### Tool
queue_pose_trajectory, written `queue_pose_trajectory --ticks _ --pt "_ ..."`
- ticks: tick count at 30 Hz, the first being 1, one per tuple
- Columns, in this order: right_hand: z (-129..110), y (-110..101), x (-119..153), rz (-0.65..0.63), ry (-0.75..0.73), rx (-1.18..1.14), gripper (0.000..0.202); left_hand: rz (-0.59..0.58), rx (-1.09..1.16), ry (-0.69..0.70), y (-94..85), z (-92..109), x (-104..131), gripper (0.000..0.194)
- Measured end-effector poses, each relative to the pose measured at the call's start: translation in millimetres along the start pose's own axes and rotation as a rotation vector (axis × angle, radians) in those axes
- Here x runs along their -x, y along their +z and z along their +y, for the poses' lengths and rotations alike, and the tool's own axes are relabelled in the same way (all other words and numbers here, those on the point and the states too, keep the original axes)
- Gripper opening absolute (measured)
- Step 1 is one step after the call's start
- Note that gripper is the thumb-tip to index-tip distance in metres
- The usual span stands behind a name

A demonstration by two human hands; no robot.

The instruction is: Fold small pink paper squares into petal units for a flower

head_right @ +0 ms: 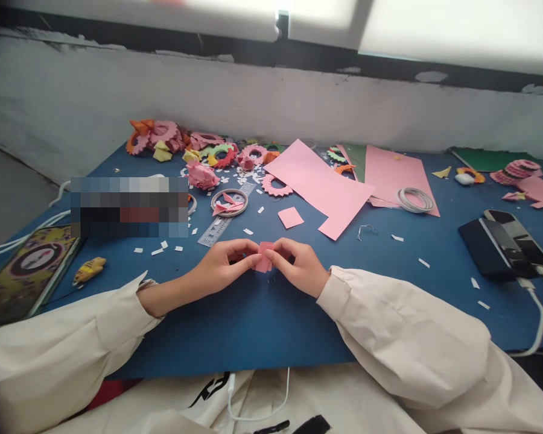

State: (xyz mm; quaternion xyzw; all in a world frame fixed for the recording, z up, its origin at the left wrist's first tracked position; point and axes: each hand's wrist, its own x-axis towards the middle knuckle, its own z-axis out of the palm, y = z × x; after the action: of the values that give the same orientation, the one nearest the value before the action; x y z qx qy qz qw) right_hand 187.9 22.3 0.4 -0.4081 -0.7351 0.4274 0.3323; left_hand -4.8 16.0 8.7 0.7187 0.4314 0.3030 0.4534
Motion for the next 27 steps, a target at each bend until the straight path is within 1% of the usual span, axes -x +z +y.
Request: queue_pose_trajectory --ticks 5,7,9,10,12,15,17,18,20,21,23,25,27 --pt "-1.2 -1.6 0.6 -0.015 -0.007 0.031 0.029 -0.030 -0.162 0.009 2.1 1.6 -1.0 0.028" --pt "-0.7 -2.5 0.8 -0.016 -0.004 0.039 0.030 -0.028 -0.277 -0.006 0.3 4.6 -1.6 0.029" --pt "0.3 -3.5 1.1 -0.012 -0.001 0.048 0.029 0.004 -0.431 -0.042 -6.5 7.9 -0.5 0.030" --pt "0.9 -4.1 1.2 -0.009 0.002 0.054 0.029 0.037 -0.526 -0.071 -12.2 9.3 1.4 0.029" --pt "1.9 -5.2 1.3 -0.004 0.009 0.069 0.029 0.169 -0.732 -0.170 -27.4 10.8 8.6 0.034" --pt "2.4 -6.2 1.4 -0.017 0.017 0.093 0.029 0.391 -1.011 -0.358 -54.0 9.3 27.7 0.045" --pt "2.5 -6.2 1.2 -0.030 0.021 0.103 0.028 0.511 -1.148 -0.484 -69.6 4.8 42.7 0.050" --pt "2.5 -6.1 1.1 -0.034 0.022 0.106 0.028 0.546 -1.241 -0.566 -76.2 1.4 49.6 0.050" --pt "2.4 -5.9 0.8 -0.038 0.025 0.110 0.029 0.595 -1.324 -0.656 -87.3 -7.7 61.0 0.051" --pt "2.4 -5.9 0.6 -0.039 0.026 0.110 0.029 0.619 -1.326 -0.662 -91.7 -12.9 65.2 0.052" --pt "2.1 -6.0 0.4 -0.042 0.026 0.112 0.029 0.639 -1.287 -0.629 -98.4 -23.1 70.6 0.056" --pt "1.7 -6.3 0.4 -0.047 0.027 0.115 0.030 0.675 -1.281 -0.577 -102.3 -31.0 72.9 0.055" --pt "1.2 -6.7 0.4 -0.051 0.027 0.120 0.031 0.679 -1.303 -0.553 -103.8 -34.9 73.5 0.053"
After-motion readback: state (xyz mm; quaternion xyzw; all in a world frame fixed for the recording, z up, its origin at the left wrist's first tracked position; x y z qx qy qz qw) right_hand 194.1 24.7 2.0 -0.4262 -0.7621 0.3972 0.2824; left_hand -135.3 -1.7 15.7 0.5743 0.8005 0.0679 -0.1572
